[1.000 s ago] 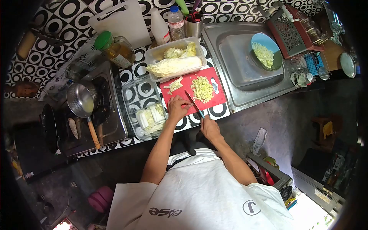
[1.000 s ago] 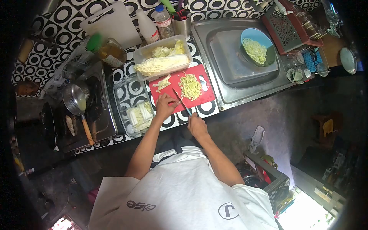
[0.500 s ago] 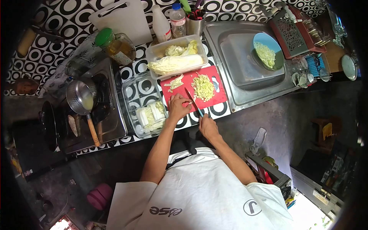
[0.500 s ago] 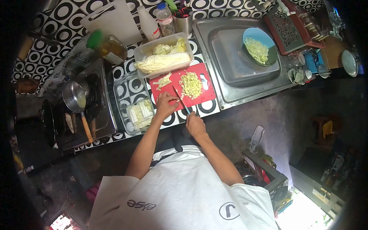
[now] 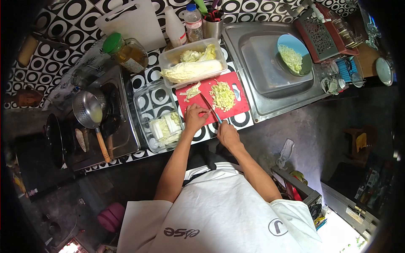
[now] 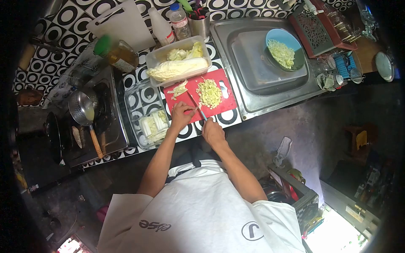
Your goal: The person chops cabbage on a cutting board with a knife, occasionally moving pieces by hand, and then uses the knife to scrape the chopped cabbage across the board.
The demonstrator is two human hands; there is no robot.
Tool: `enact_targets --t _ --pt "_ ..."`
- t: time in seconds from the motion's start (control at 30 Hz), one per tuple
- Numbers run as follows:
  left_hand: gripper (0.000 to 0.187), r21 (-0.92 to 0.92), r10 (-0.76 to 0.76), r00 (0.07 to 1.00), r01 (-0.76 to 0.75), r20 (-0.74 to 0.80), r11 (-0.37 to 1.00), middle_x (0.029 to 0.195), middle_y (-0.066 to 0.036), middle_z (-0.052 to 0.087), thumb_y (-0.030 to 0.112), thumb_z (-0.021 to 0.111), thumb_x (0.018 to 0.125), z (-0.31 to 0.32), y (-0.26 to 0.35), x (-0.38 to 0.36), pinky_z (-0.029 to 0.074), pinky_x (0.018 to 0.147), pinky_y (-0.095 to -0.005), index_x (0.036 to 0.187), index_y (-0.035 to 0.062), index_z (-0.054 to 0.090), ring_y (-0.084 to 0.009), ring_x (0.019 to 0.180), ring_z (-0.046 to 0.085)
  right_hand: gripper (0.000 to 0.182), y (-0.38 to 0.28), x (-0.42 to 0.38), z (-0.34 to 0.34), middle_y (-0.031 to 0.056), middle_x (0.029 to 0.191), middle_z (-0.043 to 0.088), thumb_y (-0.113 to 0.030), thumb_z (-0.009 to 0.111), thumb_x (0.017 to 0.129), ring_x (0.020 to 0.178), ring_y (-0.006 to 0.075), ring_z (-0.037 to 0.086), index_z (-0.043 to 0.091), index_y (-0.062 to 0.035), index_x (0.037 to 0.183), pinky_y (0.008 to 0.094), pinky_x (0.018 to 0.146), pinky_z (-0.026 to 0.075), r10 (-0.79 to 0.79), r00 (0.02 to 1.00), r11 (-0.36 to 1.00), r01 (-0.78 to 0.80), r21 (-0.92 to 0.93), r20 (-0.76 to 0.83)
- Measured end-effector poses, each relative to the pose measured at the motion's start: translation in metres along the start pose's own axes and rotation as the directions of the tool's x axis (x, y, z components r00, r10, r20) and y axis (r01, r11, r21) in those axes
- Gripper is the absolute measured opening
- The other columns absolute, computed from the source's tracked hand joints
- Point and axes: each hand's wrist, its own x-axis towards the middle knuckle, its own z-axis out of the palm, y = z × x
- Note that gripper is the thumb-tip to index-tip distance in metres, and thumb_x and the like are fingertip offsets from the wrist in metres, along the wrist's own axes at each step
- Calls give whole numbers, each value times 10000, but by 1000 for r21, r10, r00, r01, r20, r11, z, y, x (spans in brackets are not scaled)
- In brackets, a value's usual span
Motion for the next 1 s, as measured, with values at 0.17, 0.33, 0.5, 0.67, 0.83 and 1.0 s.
enact_targets --t 0.17,0.33,0.5,0.67,0.83,1.0 --pt "153 1 12 1000 -12 -22 1000 776 -51 536 183 755 649 2 -3 -2 408 723 -366 791 132 728 -242 799 505 306 0 -15 3 315 813 606 -232 421 921 804 471 601 487 66 933 531 734 479 1 1000 1000 -1 17 26" --pt "141 -22 -7 1000 7 -10 1000 782 -32 548 178 768 619 4 -7 1 402 711 -378 754 167 729 -234 823 511 301 10 -8 19 315 797 604 -236 419 922 796 475 600 478 60 931 533 729 478 4 1000 1000 -3 11 -25" --pt "168 -45 14 1000 -15 -25 999 738 -56 553 166 778 622 2 -5 3 418 709 -358 771 110 724 -239 765 515 300 9 -6 18 309 797 606 -242 422 921 793 472 601 475 54 922 532 725 478 8 1000 1000 -8 -2 -24" --pt "166 -42 -11 999 10 -35 999 742 -59 557 171 778 628 2 -2 2 417 716 -356 771 105 725 -238 775 514 297 14 -13 12 307 811 608 -239 438 915 814 461 603 476 55 927 522 735 480 35 999 999 -35 -17 -12" --pt "166 -22 -6 999 5 -35 1000 752 -60 558 172 772 636 1 -1 0 417 724 -353 781 105 728 -237 783 515 296 -1 -3 -3 301 829 613 -230 451 910 832 457 604 499 62 935 513 747 484 9 1000 1000 -8 -18 19" --pt "140 -62 -23 998 20 -51 998 756 -47 566 178 774 616 8 -10 0 432 710 -364 745 142 730 -250 800 524 296 -4 -14 3 320 814 605 -225 448 909 827 455 608 505 65 935 518 732 487 10 999 1000 -11 12 39"
